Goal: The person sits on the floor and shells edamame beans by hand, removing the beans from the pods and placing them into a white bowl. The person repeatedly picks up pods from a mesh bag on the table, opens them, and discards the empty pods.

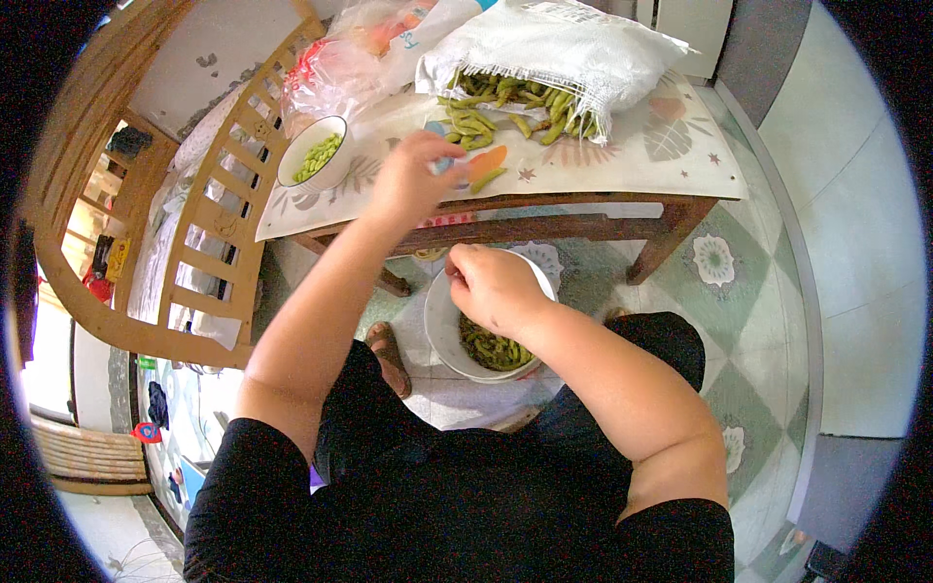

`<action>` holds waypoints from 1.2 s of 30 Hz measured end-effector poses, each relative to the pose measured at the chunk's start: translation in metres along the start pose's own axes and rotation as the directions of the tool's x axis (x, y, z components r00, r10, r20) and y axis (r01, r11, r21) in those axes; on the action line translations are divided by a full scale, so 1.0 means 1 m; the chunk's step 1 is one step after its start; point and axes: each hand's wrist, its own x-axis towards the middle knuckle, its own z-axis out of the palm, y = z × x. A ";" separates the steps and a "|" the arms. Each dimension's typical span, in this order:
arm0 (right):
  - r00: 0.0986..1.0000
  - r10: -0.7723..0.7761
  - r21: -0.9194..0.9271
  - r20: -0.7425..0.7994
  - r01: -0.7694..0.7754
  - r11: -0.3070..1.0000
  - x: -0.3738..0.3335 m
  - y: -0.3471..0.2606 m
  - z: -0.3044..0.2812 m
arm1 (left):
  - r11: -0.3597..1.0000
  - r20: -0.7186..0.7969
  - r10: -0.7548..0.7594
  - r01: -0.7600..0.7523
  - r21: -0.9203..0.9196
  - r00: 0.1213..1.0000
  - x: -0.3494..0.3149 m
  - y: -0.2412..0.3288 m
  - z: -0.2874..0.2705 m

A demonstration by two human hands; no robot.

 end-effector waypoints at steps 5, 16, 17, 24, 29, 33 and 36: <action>0.996 0.041 -0.081 0.073 -0.035 0.996 -0.001 -0.009 -0.004 | 0.986 0.007 -0.020 0.019 0.166 1.000 -0.012 0.005 0.029; 0.949 0.216 0.440 0.231 -0.300 0.847 0.002 0.003 -0.001 | 0.563 0.184 -0.455 0.441 -0.699 0.871 -0.114 0.010 0.009; 0.898 0.274 0.447 0.345 -0.414 0.793 0.003 0.006 0.005 | 0.512 0.228 -0.468 0.472 -0.717 0.854 -0.123 0.004 0.011; 0.867 0.269 0.182 0.419 -0.370 0.911 0.004 0.018 0.020 | 0.700 0.381 -0.294 0.469 -0.538 0.876 -0.142 -0.013 0.002; 0.896 0.199 0.013 0.397 -0.222 0.975 0.007 0.005 0.023 | 0.792 0.471 -0.327 0.510 -0.336 0.819 -0.152 -0.023 -0.005; 0.863 0.155 -0.138 0.480 -0.100 0.985 0.009 0.005 0.032 | 0.907 0.512 -0.217 0.366 -0.210 0.831 -0.153 -0.024 -0.015; 0.754 0.191 0.201 0.628 -0.395 0.896 0.011 0.006 0.030 | 0.941 0.424 -0.083 0.210 -0.264 0.902 -0.159 -0.031 -0.011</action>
